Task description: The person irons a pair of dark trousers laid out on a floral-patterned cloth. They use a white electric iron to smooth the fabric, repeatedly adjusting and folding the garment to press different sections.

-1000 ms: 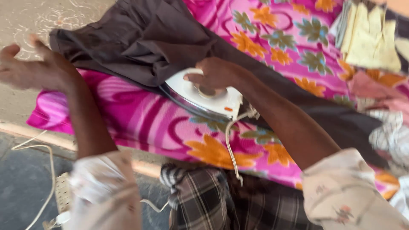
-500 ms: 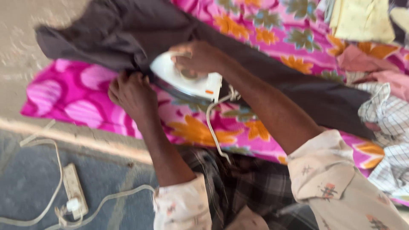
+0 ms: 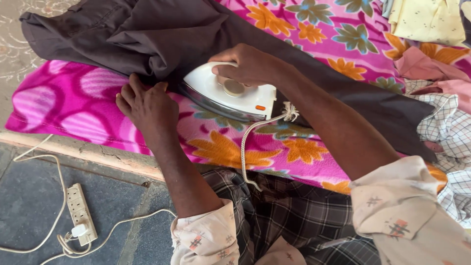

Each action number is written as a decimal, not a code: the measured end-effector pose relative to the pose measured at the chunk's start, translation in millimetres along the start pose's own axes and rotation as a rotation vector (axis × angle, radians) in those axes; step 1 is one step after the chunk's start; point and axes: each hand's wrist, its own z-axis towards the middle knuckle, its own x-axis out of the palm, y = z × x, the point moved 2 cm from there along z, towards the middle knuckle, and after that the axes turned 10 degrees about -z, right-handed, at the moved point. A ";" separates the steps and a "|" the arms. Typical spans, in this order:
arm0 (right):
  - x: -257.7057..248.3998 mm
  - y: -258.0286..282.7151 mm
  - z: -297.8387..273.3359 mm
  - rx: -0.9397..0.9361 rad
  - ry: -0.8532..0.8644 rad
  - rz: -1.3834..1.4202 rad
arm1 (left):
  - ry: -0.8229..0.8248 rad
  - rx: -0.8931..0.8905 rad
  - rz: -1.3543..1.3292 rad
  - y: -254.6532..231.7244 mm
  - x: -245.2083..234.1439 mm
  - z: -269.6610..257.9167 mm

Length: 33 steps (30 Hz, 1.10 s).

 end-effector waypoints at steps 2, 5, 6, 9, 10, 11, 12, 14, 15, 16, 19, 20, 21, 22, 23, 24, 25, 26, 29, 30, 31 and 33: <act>-0.1 -7.2 -6.7 -0.040 -0.013 0.007 | 0.006 -0.014 -0.013 -0.7 -1.2 -1.4; -1.6 -17.7 -18.8 -0.002 0.009 0.015 | 0.018 -0.043 -0.025 -0.3 -0.5 0.3; -2.2 -20.0 -24.4 0.027 0.022 0.017 | 0.009 -0.041 -0.016 -0.7 -1.1 -0.1; -7.3 -27.8 -41.8 0.117 0.060 0.008 | -0.017 -0.031 0.002 -7.4 -4.6 -1.8; -9.1 -30.9 -47.7 0.124 0.062 0.009 | -0.028 -0.029 0.007 -10.9 -7.0 -2.7; -9.8 -34.5 -54.1 0.134 0.064 0.012 | -0.035 -0.027 0.010 -14.7 -9.8 -4.3; -10.1 -38.6 -60.0 0.143 0.067 0.014 | -0.003 -0.037 0.022 -17.7 -12.6 -5.8; -10.8 -49.0 -70.5 0.193 0.080 -0.028 | 0.057 -0.053 0.043 -22.2 -17.0 -7.6; -11.3 -54.6 -75.4 0.218 0.085 -0.047 | 0.104 -0.028 -0.019 -22.8 -18.4 -6.6; -12.5 -59.9 -80.4 0.199 0.084 -0.056 | 0.151 -0.002 -0.082 -21.5 -19.5 -4.6; -26.2 -72.0 -93.2 -0.020 0.007 -0.148 | 0.215 0.171 -0.215 -34.0 -9.9 -3.1; -36.8 -70.9 -97.0 -0.201 -0.064 -0.218 | 0.221 0.239 -0.248 -39.8 -8.0 -3.3; -38.3 -66.5 -99.5 -0.378 -0.127 -0.277 | 0.194 0.245 -0.243 -42.2 -7.5 -8.2; -41.4 -68.2 -97.6 -0.125 -0.095 -0.221 | 0.166 0.250 -0.237 -46.0 -7.3 -13.6; -49.0 -69.6 -100.9 0.136 -0.061 -0.161 | 0.147 0.260 -0.234 -49.8 -8.9 -18.1; -51.2 -69.3 -102.6 0.397 -0.022 -0.099 | 0.181 0.227 -0.196 -51.3 -10.7 -20.4; -52.1 -62.6 -98.0 0.344 -0.059 -0.098 | 0.209 0.203 -0.160 -54.5 -11.5 -19.3; -56.0 -57.6 -91.5 0.291 -0.095 -0.096 | 0.238 0.179 -0.124 -57.4 -11.6 -18.5; -52.9 -53.1 -66.1 0.197 -0.120 -0.069 | 0.277 0.155 -0.078 -58.1 -10.9 -19.8; -50.3 -54.6 -55.9 0.175 -0.117 -0.054 | 0.256 0.162 -0.110 -56.5 -11.0 -20.5; -45.9 -53.6 -43.9 0.053 -0.152 -0.086 | 0.232 0.170 -0.142 -54.7 -11.2 -21.3; -32.5 -50.0 -24.0 -0.191 -0.217 -0.150 | 0.210 0.171 -0.169 -51.6 -9.2 -21.1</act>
